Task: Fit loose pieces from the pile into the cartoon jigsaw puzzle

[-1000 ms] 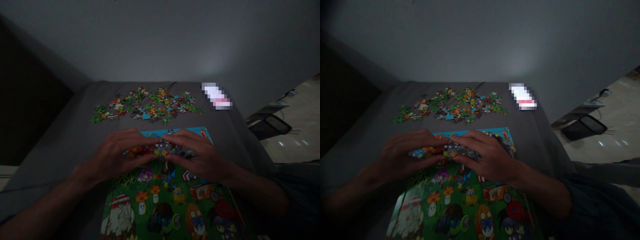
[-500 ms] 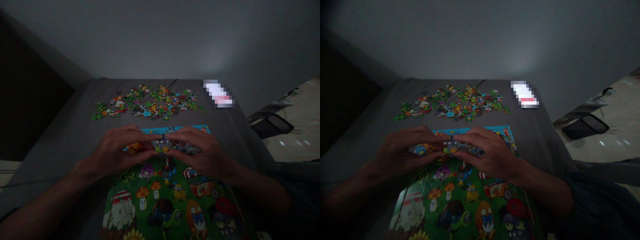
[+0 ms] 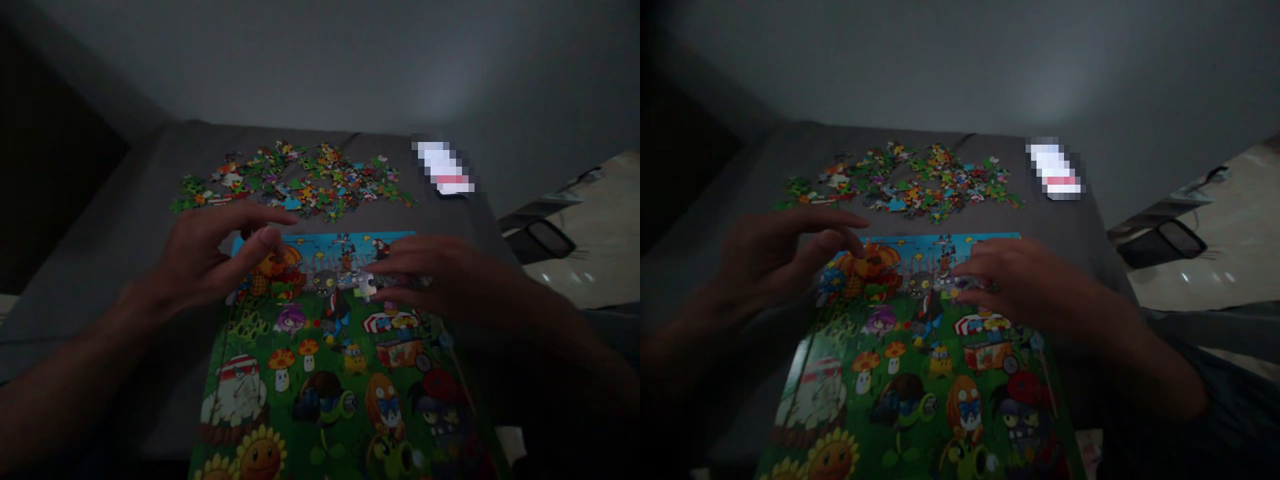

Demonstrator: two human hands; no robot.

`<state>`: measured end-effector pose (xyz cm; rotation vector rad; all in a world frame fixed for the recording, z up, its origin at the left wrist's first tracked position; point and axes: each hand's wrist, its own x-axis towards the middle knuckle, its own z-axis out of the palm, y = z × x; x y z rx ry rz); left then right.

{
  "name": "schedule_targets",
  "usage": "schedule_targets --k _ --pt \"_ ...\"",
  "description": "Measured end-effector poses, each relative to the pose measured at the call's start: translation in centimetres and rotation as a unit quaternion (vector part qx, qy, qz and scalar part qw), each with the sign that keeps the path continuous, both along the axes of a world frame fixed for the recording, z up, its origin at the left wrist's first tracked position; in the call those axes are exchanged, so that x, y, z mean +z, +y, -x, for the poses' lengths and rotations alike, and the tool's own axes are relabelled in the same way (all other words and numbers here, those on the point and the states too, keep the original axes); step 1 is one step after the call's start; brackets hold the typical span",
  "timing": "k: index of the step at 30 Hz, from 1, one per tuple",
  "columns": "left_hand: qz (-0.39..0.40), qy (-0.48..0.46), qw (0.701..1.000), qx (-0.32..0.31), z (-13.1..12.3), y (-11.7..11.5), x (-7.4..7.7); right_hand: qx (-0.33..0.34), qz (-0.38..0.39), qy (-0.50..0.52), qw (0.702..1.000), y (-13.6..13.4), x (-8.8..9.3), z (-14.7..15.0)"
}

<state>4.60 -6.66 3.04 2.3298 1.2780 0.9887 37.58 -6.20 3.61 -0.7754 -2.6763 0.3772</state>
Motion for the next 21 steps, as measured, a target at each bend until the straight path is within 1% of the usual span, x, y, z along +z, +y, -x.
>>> schedule_targets --k 2,4,7,9,11,13,15,17,19,21 --pt "-0.004 0.034 0.999 0.005 -0.2 0.1 -0.1 0.012 0.036 -0.001 0.999 0.6 0.6 -1.0" --pt "0.004 0.069 0.998 0.015 -0.3 0.2 -0.2 0.009 0.076 -0.029 0.997 1.3 1.0 -1.4" --pt "0.017 0.102 0.994 0.041 -0.3 0.3 -0.5 0.03 0.093 -0.057 0.994 1.9 1.3 -1.2" --pt "0.026 0.11 0.992 0.058 0.0 0.5 -0.7 0.035 0.09 -0.05 0.994 1.6 1.6 -1.4" --pt "0.024 0.11 0.991 0.073 0.3 0.7 -1.0 0.013 0.071 -0.018 0.997 0.6 2.0 -2.2" --pt "0.01 0.108 0.99 0.088 0.6 0.9 -1.2 -0.033 0.042 0.015 0.998 -1.2 2.5 -3.5" --pt "-0.008 0.104 0.991 0.084 0.7 1.1 -1.3 -0.085 0.019 0.019 0.996 -3.3 2.5 -5.0" --pt "-0.024 0.098 0.993 0.063 0.8 1.3 -1.5 -0.123 0.014 0.016 0.992 -5.2 1.9 -6.2" --pt "-0.039 0.095 0.993 0.05 0.9 1.5 -1.7 -0.153 0.014 0.016 0.988 -6.9 0.7 -7.1" --pt "-0.045 0.095 0.993 0.052 1.1 1.7 -2.0 -0.185 0.012 0.019 0.983 -8.2 -0.5 -7.4"
